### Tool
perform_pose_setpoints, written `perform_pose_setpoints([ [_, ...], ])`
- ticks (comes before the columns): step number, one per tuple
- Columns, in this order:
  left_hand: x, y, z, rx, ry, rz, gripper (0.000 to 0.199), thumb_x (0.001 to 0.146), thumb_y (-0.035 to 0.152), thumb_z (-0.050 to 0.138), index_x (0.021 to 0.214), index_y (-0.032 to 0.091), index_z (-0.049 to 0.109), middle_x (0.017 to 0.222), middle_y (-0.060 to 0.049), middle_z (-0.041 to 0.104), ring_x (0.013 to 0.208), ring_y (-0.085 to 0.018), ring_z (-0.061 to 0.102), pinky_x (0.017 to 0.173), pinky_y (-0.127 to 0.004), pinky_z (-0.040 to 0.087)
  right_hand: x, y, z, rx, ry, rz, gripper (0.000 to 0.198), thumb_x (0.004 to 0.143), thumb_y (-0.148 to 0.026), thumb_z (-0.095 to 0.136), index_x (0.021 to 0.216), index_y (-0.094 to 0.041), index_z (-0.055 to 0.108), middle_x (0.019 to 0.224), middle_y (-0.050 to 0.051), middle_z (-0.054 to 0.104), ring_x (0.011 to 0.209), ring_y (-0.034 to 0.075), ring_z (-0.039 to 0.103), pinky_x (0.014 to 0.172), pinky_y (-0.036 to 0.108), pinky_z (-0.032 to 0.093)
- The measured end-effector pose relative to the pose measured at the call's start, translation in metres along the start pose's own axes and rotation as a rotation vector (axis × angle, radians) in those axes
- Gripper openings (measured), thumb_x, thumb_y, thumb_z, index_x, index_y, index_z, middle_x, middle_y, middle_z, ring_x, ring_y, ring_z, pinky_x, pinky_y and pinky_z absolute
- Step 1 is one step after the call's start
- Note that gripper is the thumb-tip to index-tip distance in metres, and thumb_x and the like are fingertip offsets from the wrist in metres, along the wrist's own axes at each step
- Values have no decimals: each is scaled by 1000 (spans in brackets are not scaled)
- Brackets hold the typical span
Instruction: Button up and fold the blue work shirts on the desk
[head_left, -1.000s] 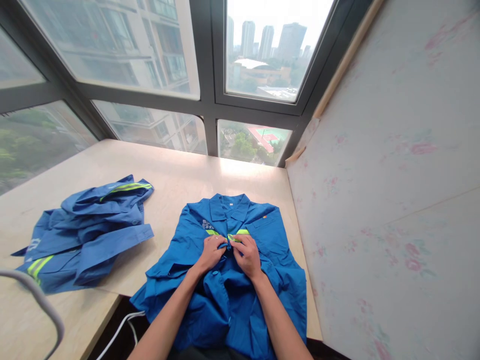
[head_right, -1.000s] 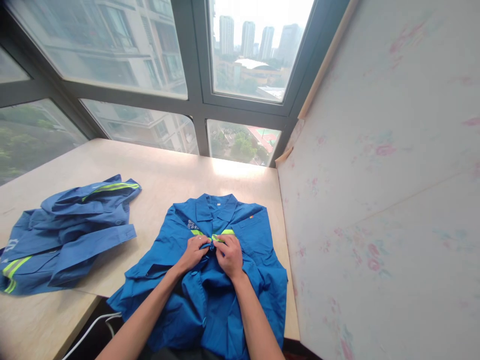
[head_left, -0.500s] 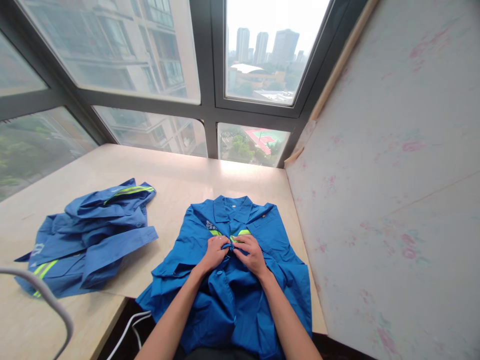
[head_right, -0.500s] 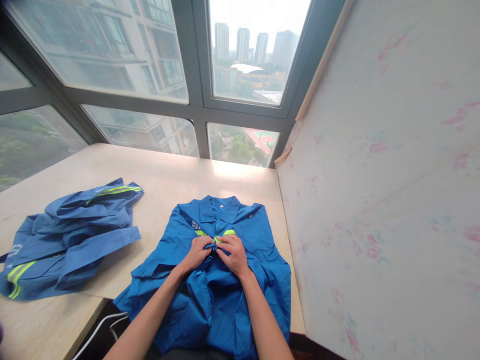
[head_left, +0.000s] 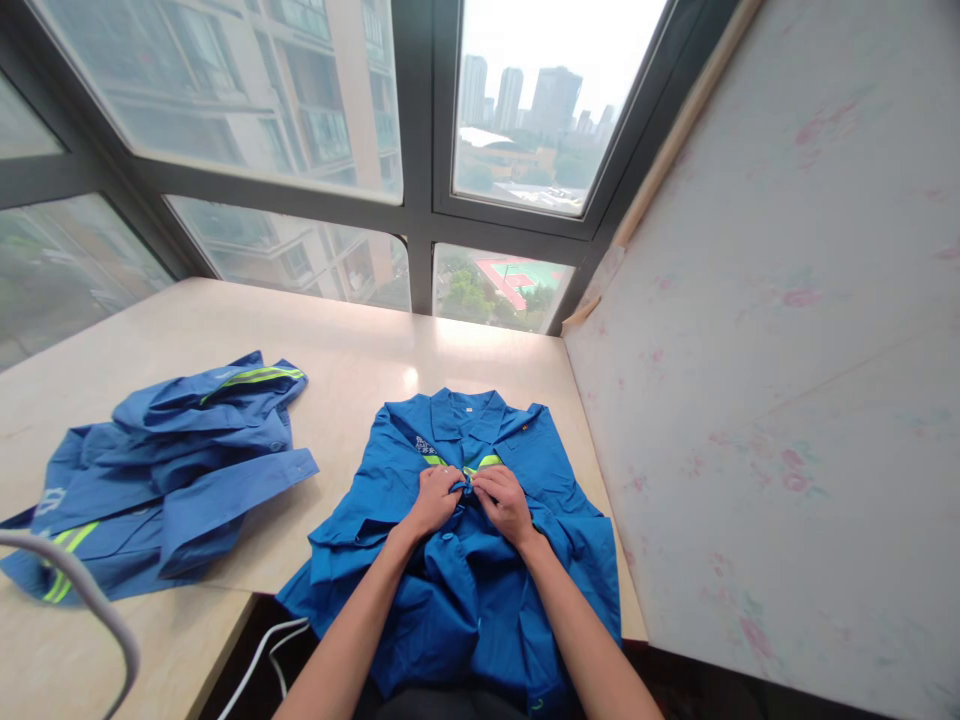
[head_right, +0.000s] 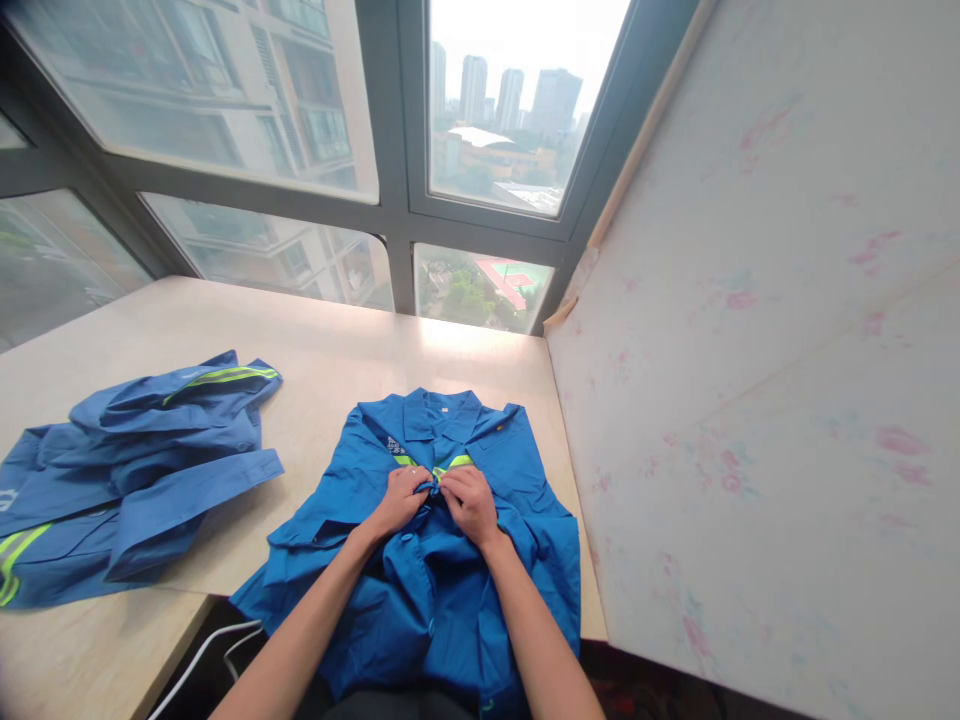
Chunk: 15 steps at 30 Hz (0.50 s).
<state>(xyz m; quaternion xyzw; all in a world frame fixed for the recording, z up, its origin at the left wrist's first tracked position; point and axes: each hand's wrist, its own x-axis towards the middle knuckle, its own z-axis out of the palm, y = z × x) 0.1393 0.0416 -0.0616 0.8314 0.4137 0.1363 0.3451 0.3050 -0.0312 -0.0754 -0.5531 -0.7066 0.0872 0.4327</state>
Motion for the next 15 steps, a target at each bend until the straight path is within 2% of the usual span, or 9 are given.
perform_pose_setpoints([
  [3,-3,0,-2,-14,0,31,16,88,23,48,86,23,63,93,-1,70,99,-19,60,95,-38,33,0,-3,1,29,22,35,20,94,-19,56,97,-24,75,95,6,75,95,20,65,90,37,52],
  [5,-5,1,-2,-24,17,62,16,90,33,52,88,22,64,95,-1,70,100,-20,60,97,-38,33,1,-4,1,58,37,57,18,93,-20,57,95,-24,75,94,6,75,94,21,65,90,38,52],
  [9,-9,0,5,-4,117,87,29,88,49,59,87,21,65,94,-4,71,98,-21,61,96,-39,36,0,-4,2,102,45,70,19,92,-19,57,94,-23,75,93,7,74,94,22,65,89,39,52],
  [15,-14,-13,21,-81,276,154,14,91,30,60,94,23,72,97,-5,76,97,-21,66,96,-40,40,-1,-2,3,85,52,82,18,95,-19,55,93,-22,73,93,7,73,94,22,64,90,40,51],
])
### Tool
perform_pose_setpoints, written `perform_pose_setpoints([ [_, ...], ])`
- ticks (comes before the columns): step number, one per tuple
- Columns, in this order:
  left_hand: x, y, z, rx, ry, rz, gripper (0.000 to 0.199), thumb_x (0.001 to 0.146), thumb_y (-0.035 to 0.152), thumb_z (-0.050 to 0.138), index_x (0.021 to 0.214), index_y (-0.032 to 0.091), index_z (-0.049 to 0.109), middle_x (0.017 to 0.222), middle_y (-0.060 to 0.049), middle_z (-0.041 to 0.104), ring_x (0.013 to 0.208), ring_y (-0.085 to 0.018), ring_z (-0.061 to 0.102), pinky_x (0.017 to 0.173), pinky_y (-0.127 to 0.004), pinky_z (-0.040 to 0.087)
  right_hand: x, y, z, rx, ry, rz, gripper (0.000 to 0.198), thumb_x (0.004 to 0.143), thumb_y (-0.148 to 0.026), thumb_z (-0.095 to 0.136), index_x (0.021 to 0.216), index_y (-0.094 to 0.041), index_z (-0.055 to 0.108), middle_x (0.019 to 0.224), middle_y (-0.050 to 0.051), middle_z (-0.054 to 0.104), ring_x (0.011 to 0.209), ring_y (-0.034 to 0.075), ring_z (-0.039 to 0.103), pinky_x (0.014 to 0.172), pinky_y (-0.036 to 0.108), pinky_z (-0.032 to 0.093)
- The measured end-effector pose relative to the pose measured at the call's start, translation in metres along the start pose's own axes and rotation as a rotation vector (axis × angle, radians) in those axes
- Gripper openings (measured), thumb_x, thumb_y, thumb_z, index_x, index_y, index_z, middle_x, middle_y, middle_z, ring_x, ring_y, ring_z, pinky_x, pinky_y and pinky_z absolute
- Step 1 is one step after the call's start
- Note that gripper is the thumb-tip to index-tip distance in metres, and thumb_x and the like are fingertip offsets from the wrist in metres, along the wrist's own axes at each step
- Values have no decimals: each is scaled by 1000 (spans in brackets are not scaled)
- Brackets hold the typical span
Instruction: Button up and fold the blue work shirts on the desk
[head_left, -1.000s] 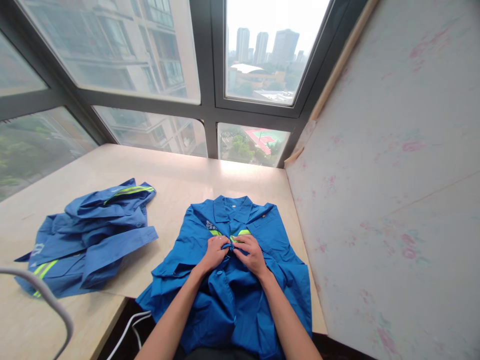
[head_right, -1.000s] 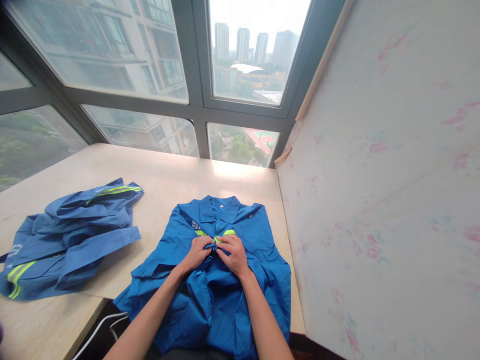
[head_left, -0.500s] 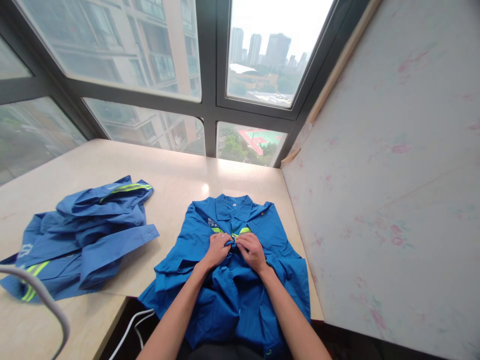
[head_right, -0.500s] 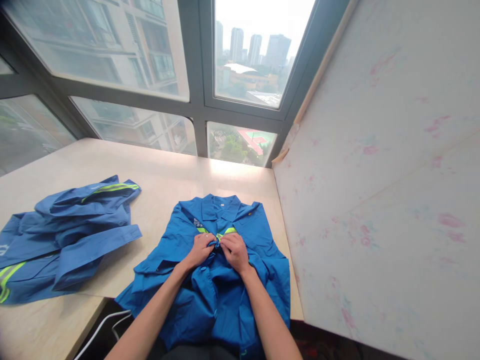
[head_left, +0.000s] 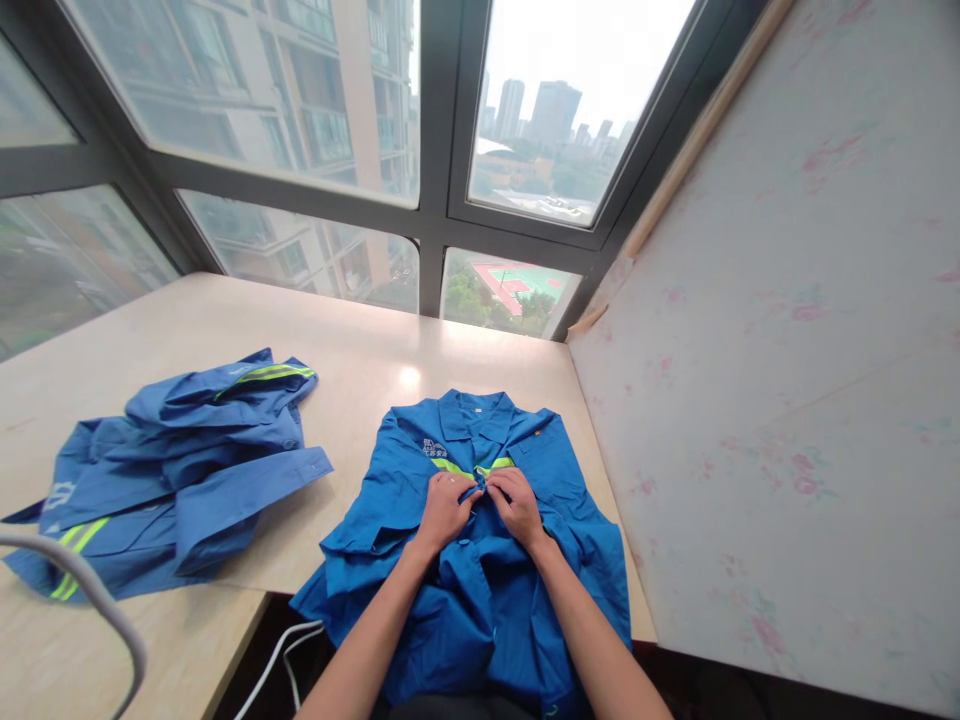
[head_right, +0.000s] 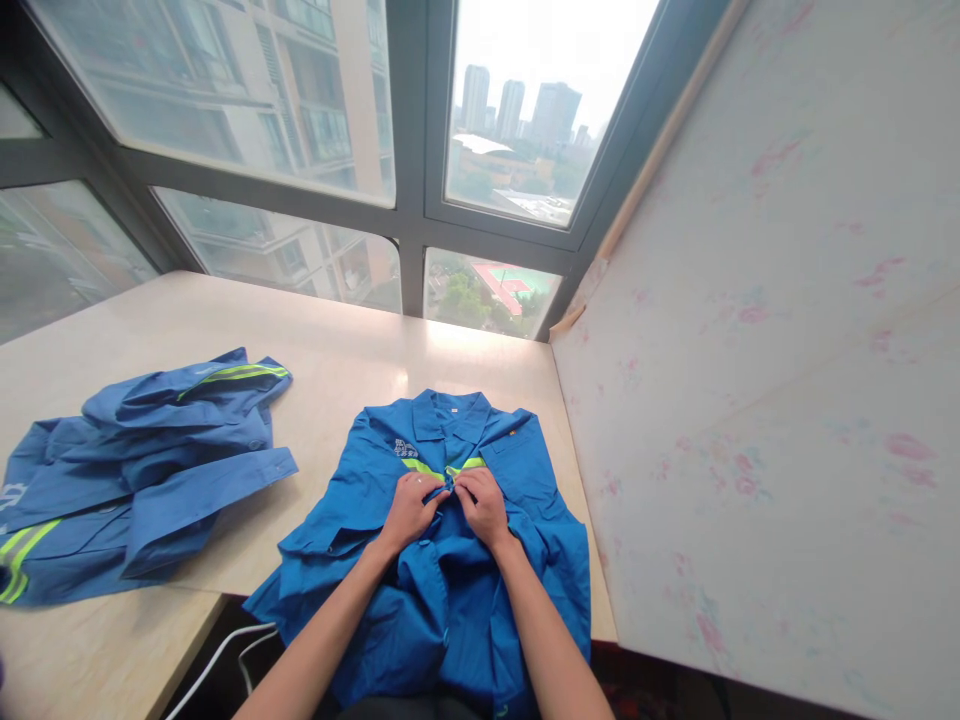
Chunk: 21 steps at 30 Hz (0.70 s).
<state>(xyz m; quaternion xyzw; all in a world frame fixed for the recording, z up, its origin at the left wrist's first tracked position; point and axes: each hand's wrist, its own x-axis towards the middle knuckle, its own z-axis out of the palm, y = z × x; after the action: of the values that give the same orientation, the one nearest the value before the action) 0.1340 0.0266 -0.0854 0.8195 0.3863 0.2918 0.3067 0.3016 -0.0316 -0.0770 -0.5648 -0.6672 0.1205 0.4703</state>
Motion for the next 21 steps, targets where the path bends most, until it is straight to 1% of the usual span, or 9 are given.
perform_pose_setpoints([
  [3,-4,-7,4,-63,78,52,15,89,20,61,94,24,75,95,-5,77,93,-21,69,94,-41,43,-1,2,2,-13,-5,-7,18,95,-19,55,95,-23,73,93,7,73,95,23,64,90,40,51],
  [7,-6,-9,6,-158,147,77,20,89,17,61,96,27,77,94,-4,78,88,-20,70,96,-41,44,-1,1,4,-21,-1,14,17,95,-20,55,95,-24,72,93,7,72,96,23,64,90,40,50],
  [11,-5,-8,5,-228,154,43,20,87,16,62,90,28,77,90,-2,78,84,-19,70,95,-42,45,-1,0,7,-19,-1,40,18,95,-22,54,93,-23,72,93,7,72,95,23,63,90,40,50],
  [14,-5,-9,3,-292,136,-5,20,85,15,62,85,27,78,89,-2,78,82,-19,70,98,-44,44,-1,2,8,-15,-15,58,18,95,-24,53,92,-23,71,94,8,71,96,23,63,91,40,49],
  [17,-8,-12,-2,-374,130,-49,20,84,15,60,82,26,77,87,-3,78,84,-20,69,101,-44,43,0,10,8,-21,51,156,20,94,-27,51,90,-21,70,93,9,71,94,24,62,89,40,49],
  [19,-11,-14,-7,-422,125,-66,17,83,18,60,82,24,76,87,-4,77,88,-21,68,97,-41,45,1,15,7,-19,102,232,20,93,-29,52,87,-21,69,92,9,71,92,25,62,89,40,48],
  [21,-14,-14,-12,-466,123,-97,15,85,24,60,84,22,74,89,-5,76,90,-22,66,91,-38,48,1,18,7,13,115,278,20,91,-32,53,85,-21,69,91,8,71,92,25,62,90,40,47],
])
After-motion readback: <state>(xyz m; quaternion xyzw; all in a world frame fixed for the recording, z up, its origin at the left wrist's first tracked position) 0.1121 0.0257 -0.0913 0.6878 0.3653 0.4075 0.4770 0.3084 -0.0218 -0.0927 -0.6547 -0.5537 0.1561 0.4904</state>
